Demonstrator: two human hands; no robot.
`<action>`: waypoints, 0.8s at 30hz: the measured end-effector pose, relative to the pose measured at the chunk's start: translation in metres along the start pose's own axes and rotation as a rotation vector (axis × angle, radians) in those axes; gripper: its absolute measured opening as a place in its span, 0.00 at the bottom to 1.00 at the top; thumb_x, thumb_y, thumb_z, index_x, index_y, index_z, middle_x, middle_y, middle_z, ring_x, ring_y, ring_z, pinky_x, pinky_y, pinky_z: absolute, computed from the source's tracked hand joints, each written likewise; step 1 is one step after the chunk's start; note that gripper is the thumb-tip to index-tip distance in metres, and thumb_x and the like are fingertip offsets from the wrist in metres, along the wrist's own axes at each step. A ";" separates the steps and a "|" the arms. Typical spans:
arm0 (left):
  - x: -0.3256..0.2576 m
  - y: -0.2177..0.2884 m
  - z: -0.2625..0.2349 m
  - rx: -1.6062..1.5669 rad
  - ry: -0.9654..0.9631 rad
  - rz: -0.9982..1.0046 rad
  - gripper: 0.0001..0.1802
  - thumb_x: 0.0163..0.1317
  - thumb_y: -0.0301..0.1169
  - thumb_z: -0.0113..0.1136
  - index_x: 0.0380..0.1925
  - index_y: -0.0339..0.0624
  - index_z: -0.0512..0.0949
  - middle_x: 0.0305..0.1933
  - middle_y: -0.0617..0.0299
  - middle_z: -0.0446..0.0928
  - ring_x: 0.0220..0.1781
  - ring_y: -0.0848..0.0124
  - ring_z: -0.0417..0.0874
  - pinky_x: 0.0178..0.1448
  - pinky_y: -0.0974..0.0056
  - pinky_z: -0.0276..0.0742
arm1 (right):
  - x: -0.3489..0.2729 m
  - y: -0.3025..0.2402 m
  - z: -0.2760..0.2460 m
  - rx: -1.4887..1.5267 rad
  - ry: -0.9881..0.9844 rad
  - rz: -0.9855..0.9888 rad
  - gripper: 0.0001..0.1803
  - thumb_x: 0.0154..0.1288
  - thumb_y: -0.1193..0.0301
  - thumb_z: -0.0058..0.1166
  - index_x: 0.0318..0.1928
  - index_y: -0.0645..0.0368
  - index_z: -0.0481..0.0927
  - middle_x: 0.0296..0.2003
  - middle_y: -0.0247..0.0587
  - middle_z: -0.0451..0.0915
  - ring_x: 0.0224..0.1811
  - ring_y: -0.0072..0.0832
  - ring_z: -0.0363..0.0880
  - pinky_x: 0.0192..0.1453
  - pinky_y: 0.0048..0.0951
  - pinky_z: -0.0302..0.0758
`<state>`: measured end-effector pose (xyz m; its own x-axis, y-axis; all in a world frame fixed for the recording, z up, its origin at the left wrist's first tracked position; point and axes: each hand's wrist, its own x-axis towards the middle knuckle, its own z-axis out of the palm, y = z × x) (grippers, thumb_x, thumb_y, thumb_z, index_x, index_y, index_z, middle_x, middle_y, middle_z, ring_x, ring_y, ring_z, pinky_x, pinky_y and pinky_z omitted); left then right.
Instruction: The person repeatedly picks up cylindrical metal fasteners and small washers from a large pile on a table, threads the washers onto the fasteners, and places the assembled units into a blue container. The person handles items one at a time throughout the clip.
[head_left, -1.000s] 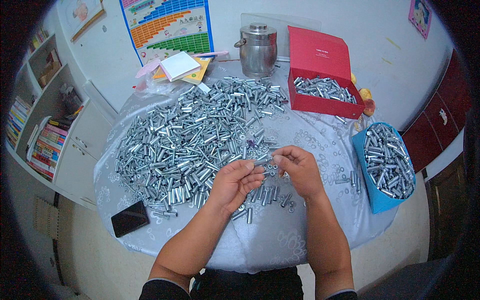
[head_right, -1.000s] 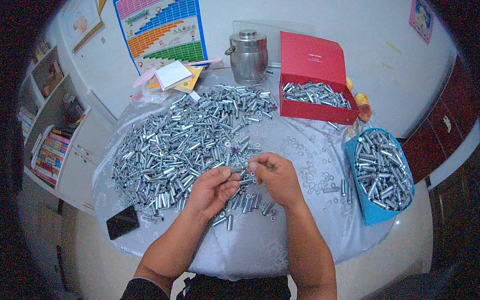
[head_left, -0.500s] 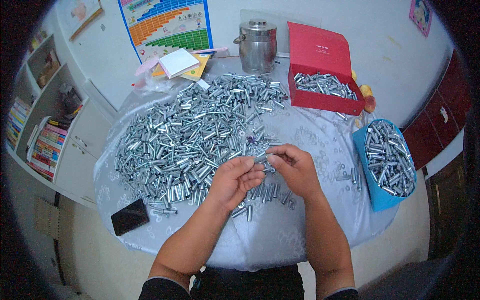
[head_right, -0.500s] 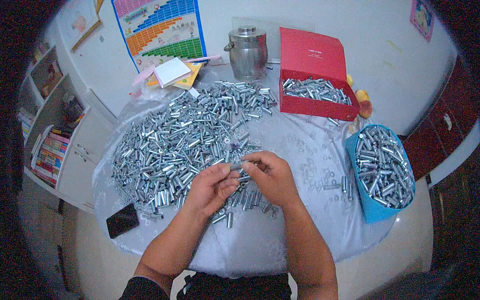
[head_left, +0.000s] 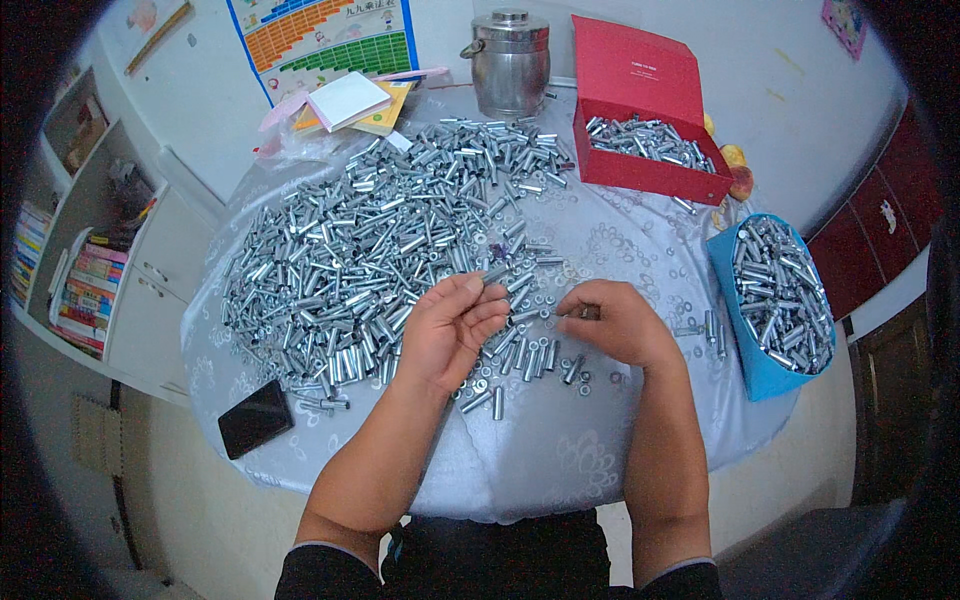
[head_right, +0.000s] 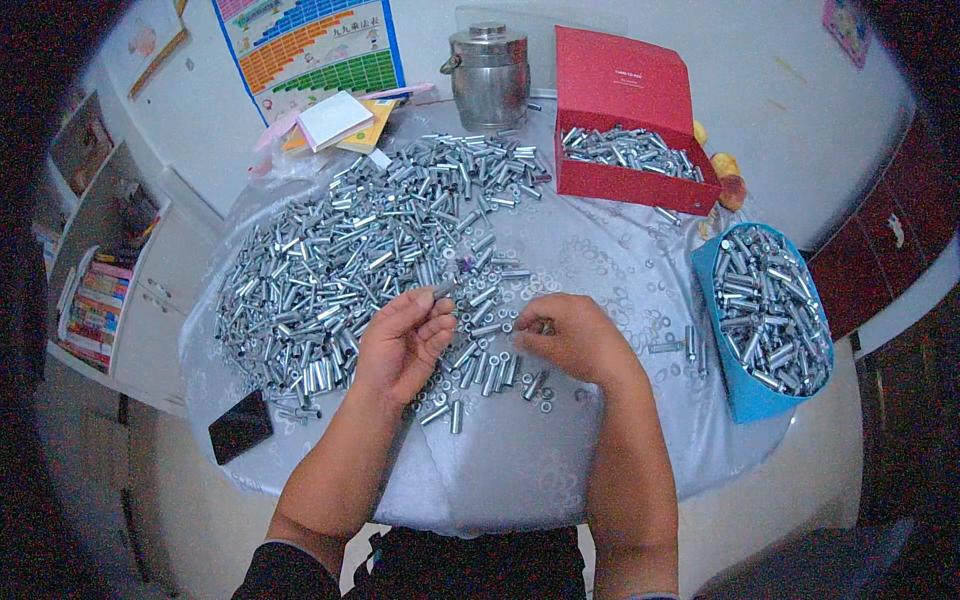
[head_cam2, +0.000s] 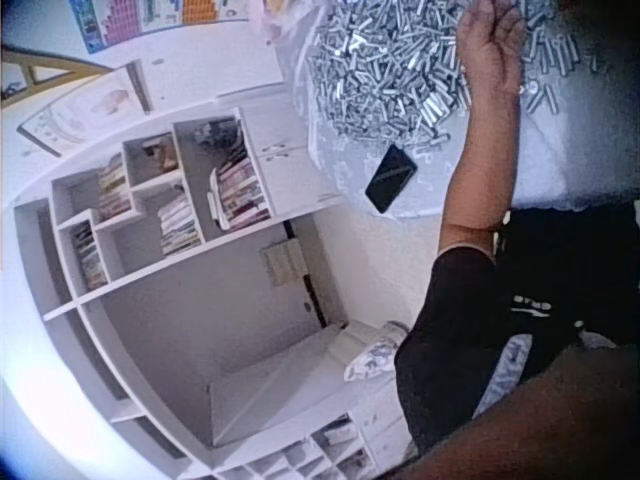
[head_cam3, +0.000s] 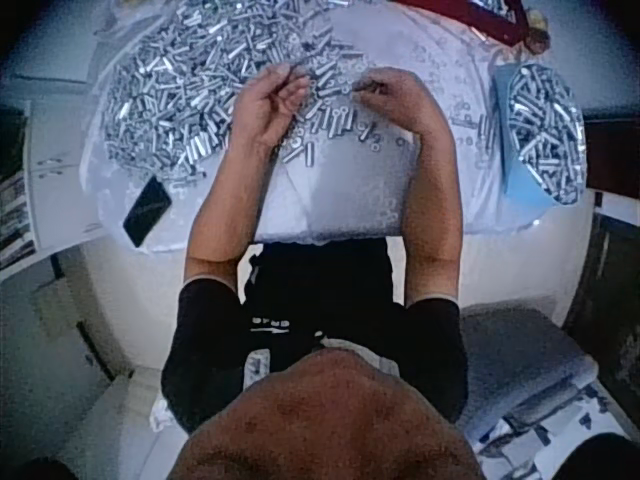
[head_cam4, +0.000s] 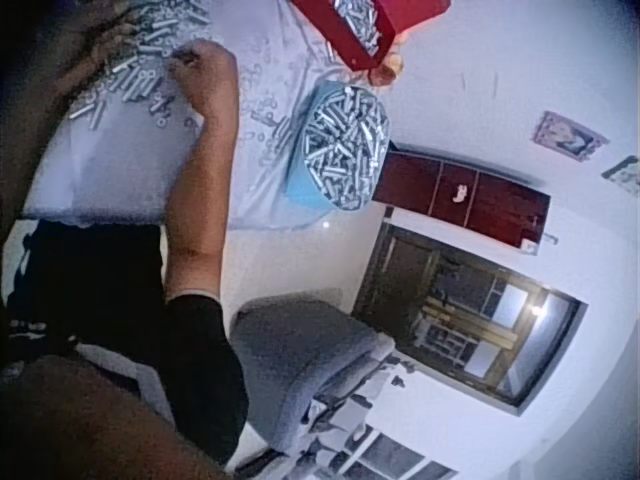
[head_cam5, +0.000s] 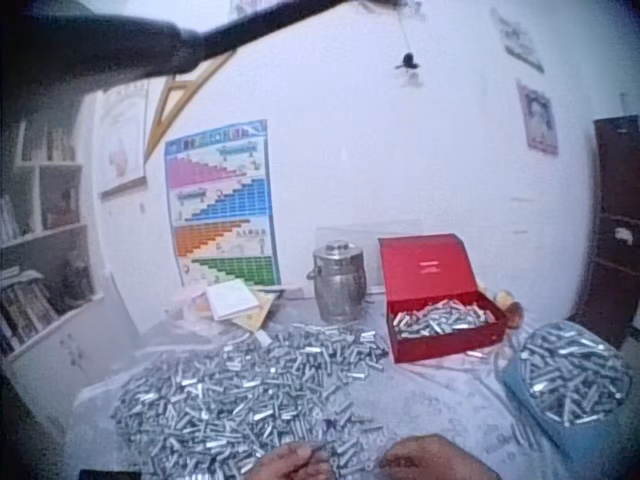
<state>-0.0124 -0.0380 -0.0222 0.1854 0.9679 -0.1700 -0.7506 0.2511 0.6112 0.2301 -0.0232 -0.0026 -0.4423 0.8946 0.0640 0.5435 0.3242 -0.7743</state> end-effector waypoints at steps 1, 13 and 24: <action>0.000 0.000 0.001 0.001 -0.003 -0.001 0.10 0.67 0.27 0.52 0.45 0.33 0.74 0.39 0.50 0.82 0.36 0.65 0.86 0.39 0.67 0.86 | 0.000 -0.002 0.001 -0.037 0.014 -0.044 0.10 0.53 0.76 0.65 0.37 0.63 0.83 0.29 0.39 0.82 0.31 0.24 0.78 0.38 0.26 0.75; -0.002 0.001 0.004 0.028 0.008 -0.001 0.10 0.67 0.27 0.52 0.44 0.33 0.74 0.38 0.51 0.82 0.35 0.67 0.86 0.40 0.67 0.85 | 0.008 0.005 0.011 -0.257 0.078 -0.055 0.10 0.52 0.73 0.64 0.37 0.59 0.83 0.32 0.43 0.81 0.36 0.36 0.80 0.43 0.32 0.76; -0.001 -0.003 0.005 0.055 0.015 -0.022 0.10 0.67 0.28 0.53 0.44 0.33 0.74 0.38 0.51 0.82 0.34 0.67 0.86 0.38 0.68 0.85 | 0.002 -0.015 0.027 -0.292 -0.083 -0.025 0.11 0.53 0.67 0.60 0.35 0.59 0.82 0.33 0.51 0.81 0.38 0.47 0.80 0.44 0.43 0.77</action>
<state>-0.0072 -0.0392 -0.0198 0.1915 0.9620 -0.1948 -0.7101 0.2729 0.6490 0.2017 -0.0348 -0.0077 -0.5085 0.8608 0.0196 0.7086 0.4313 -0.5584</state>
